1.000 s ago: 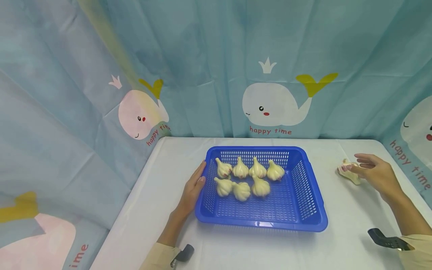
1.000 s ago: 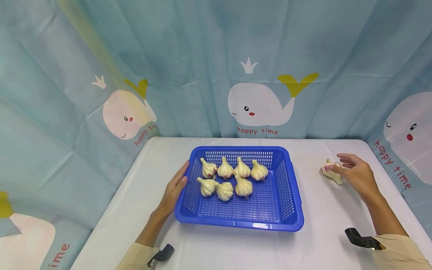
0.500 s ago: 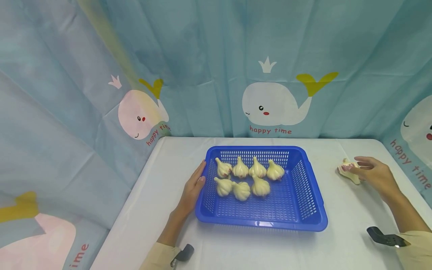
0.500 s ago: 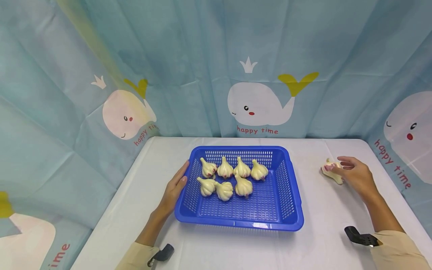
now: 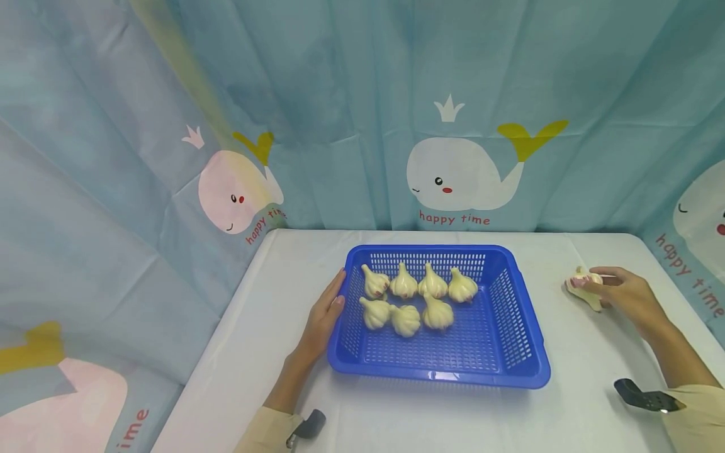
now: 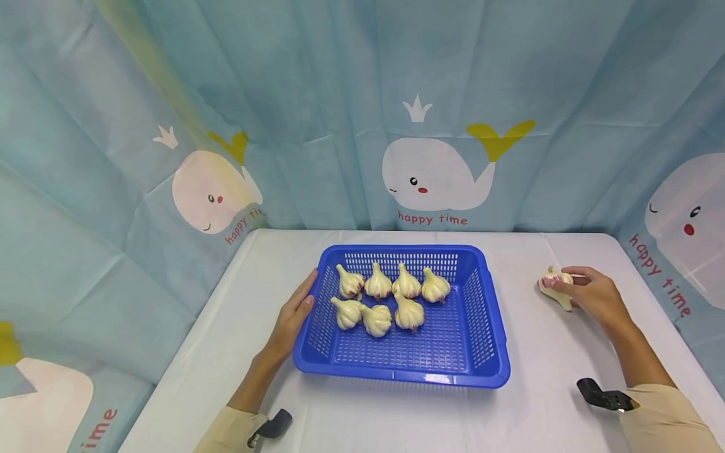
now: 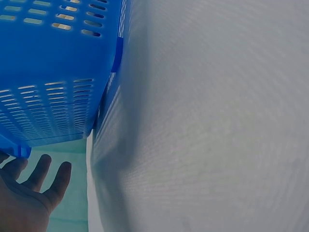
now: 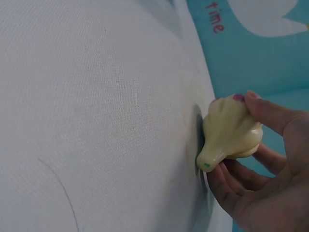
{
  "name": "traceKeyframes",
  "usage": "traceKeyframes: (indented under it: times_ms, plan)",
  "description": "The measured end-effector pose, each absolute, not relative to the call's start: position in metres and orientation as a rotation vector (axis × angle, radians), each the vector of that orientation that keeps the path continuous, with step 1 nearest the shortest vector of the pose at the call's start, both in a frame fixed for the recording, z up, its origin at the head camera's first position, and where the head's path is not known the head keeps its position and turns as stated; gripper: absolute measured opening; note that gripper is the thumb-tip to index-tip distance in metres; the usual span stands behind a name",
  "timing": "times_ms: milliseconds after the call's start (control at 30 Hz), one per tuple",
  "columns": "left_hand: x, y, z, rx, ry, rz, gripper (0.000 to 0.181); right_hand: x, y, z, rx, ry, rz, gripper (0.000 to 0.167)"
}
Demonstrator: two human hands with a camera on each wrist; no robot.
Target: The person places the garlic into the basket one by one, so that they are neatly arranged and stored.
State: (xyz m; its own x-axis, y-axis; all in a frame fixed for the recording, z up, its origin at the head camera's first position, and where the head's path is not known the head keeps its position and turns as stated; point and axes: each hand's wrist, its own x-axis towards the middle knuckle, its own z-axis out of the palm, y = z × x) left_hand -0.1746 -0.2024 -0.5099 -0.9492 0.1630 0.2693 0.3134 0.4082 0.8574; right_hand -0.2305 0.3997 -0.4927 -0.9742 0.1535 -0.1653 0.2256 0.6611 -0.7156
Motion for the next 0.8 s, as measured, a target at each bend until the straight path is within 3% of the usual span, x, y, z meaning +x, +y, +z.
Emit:
traceKeyframes:
  times_ms: [467,800]
  plan:
    - [-0.176,-0.202,-0.512,-0.439,-2.497,-1.579,0.056,-0.227,0.397,-0.489,0.328,2.717,-1.285,0.1]
    - [-0.176,-0.203,-0.513,-0.455,-2.475,-1.592,0.056,-0.223,0.387,-0.479,0.228,2.741,-1.323,0.092]
